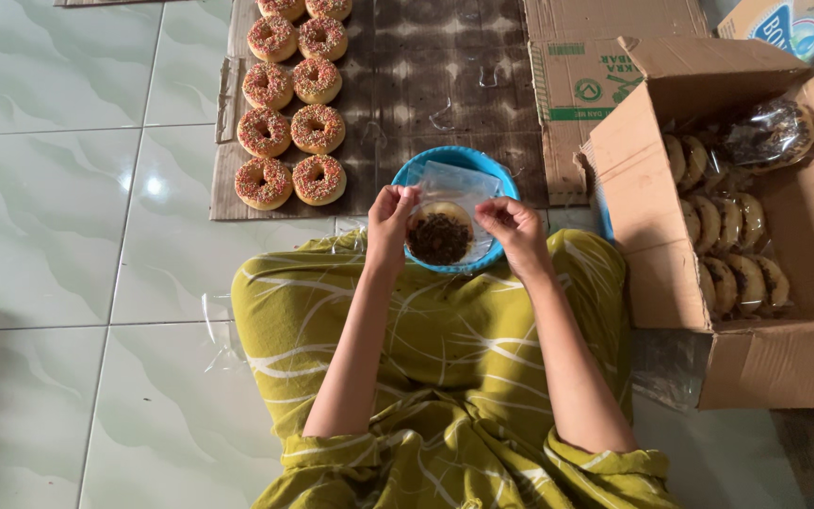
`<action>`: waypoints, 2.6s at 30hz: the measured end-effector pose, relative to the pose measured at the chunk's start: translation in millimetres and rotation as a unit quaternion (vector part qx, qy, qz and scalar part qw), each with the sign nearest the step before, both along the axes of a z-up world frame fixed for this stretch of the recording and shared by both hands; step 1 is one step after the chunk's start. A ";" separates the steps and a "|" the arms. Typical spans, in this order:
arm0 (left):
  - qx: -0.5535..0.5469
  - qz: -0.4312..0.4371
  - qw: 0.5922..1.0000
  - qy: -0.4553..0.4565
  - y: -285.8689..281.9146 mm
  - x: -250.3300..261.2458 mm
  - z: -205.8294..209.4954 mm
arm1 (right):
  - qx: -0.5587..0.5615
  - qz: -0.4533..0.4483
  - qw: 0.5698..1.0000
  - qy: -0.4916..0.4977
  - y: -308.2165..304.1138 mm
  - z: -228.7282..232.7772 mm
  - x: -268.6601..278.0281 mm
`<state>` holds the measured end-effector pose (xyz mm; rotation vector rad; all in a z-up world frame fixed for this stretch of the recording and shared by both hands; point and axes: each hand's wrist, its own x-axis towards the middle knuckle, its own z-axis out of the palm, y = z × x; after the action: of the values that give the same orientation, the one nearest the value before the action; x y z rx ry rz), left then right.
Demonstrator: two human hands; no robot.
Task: The person sits on the floor and individually places donuts into clear plastic bags, then puts the packaged donuts into a cardboard box. The task involves handling donuts with sprinkles and chocolate toppings.
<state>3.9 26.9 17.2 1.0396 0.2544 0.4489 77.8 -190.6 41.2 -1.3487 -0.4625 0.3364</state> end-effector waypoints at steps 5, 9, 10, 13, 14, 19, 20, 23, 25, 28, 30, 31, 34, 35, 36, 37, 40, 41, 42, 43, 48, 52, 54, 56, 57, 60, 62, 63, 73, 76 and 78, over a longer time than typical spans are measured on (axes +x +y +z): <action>0.025 0.023 0.999 -0.017 1.3 -0.2 -4.1 | 0.002 0.036 0.999 -0.007 -3.3 1.7 1.8; -0.003 0.040 0.999 -0.013 -0.6 0.0 -5.2 | -0.033 0.054 0.998 -0.013 -0.3 8.0 1.4; -0.026 0.041 0.999 -0.023 -1.9 -0.7 -4.7 | -0.041 0.055 0.998 -0.006 -0.2 10.4 1.2; -0.045 0.040 0.997 -0.046 -4.6 -3.9 -1.3 | -0.068 0.061 0.995 -0.033 -2.0 19.0 3.0; -0.043 0.039 0.997 -0.054 -5.3 -4.4 0.1 | -0.072 0.064 0.995 -0.040 -2.8 21.6 4.0; -0.048 0.026 0.996 -0.075 -5.7 -8.1 3.8 | -0.120 0.055 0.989 -0.062 -7.4 29.9 5.0; -0.038 0.020 0.995 -0.085 -5.3 -8.1 4.9 | -0.129 0.049 0.988 -0.073 -8.1 31.4 5.0; 0.047 0.029 0.992 -0.112 -4.7 -8.8 9.9 | -0.142 0.034 0.985 -0.093 -8.4 35.2 5.3; 0.029 0.023 0.993 -0.113 -5.3 -10.9 14.6 | -0.136 0.032 0.986 -0.088 -8.0 36.4 4.7; 0.061 0.025 0.992 -0.106 -6.7 -14.4 22.7 | -0.147 0.023 0.984 -0.102 -6.9 37.6 4.4; 0.060 0.023 0.994 -0.093 -7.7 -16.5 24.4 | -0.165 0.006 0.979 -0.117 -7.2 37.7 4.3; 0.040 0.018 0.995 -0.085 -8.5 -17.4 23.2 | -0.174 -0.002 0.977 -0.124 -8.1 37.6 4.5; 0.083 0.025 0.994 -0.062 -9.0 -20.0 12.0 | -0.114 0.002 0.985 -0.131 -11.6 36.3 6.3; 0.115 0.031 0.991 -0.055 -8.5 -20.7 6.7 | -0.066 0.009 0.989 -0.130 -11.8 34.9 7.2; 0.117 0.051 0.991 -0.038 -9.6 -21.0 1.1 | -0.017 0.016 0.991 -0.128 -12.1 32.8 8.0; 0.118 0.071 0.990 -0.021 -13.1 -20.3 -4.1 | 0.031 0.023 0.991 -0.127 -13.3 30.0 9.0; 0.084 0.099 0.991 -0.012 -24.1 -15.8 -11.0 | 0.133 -0.025 0.987 0.089 -8.1 14.0 9.6; 0.067 0.103 0.992 -0.015 -27.9 -14.6 -9.8 | 0.128 -0.036 0.987 0.087 -5.7 7.6 10.2; 0.002 0.059 0.998 0.000 -31.1 -13.8 -7.3 | 0.124 -0.048 0.988 0.085 -3.6 1.2 11.0; -0.063 0.016 0.998 0.016 -34.0 -14.3 -4.0 | 0.119 -0.059 0.988 0.084 -1.4 -5.6 11.2; -0.070 -0.092 0.993 0.012 -51.9 -16.0 7.7 | 0.060 -0.131 0.989 0.036 9.7 -32.8 13.7; -0.025 -0.040 0.995 0.083 -49.7 -12.5 0.6 | 0.005 -0.179 0.984 0.000 -1.4 -40.3 21.2; -0.022 0.009 0.996 0.081 -42.3 -10.7 -4.4 | 0.046 -0.205 0.977 0.022 -12.7 -39.3 28.5; -0.059 0.049 0.997 0.009 -26.4 -8.3 -5.5 | 0.072 -0.209 0.973 0.063 -19.4 -35.8 33.9; -0.071 0.066 0.995 0.000 -19.9 -7.2 -5.0 | 0.076 -0.199 0.973 0.092 -19.6 -33.4 34.3; -0.102 0.119 0.988 -0.017 -11.9 -1.0 -2.7 | 0.029 -0.087 0.982 0.164 -8.9 -23.4 20.3; -0.114 0.149 0.982 -0.015 -13.8 6.5 -1.1 | 0.000 0.014 0.984 0.178 11.2 -13.7 0.8; -0.110 0.147 0.983 -0.018 -17.3 11.5 -1.6 | -0.005 0.063 0.983 0.173 21.6 -7.3 -9.8; 0.360 0.055 0.914 0.178 -29.8 61.3 -65.4 | 0.001 -0.235 0.971 -0.036 -66.8 90.1 36.1; 0.605 0.002 0.764 0.223 -22.6 68.8 -91.7 | -0.171 -0.364 0.905 -0.136 -158.1 118.5 99.7; 0.653 -0.019 0.723 0.224 -26.1 65.7 -104.6 | -0.227 -0.414 0.872 -0.132 -207.3 120.8 150.4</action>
<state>69.5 0.8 -87.4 2.5749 0.3407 0.2865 228.2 -397.9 162.0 -1.9289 0.0191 -0.4919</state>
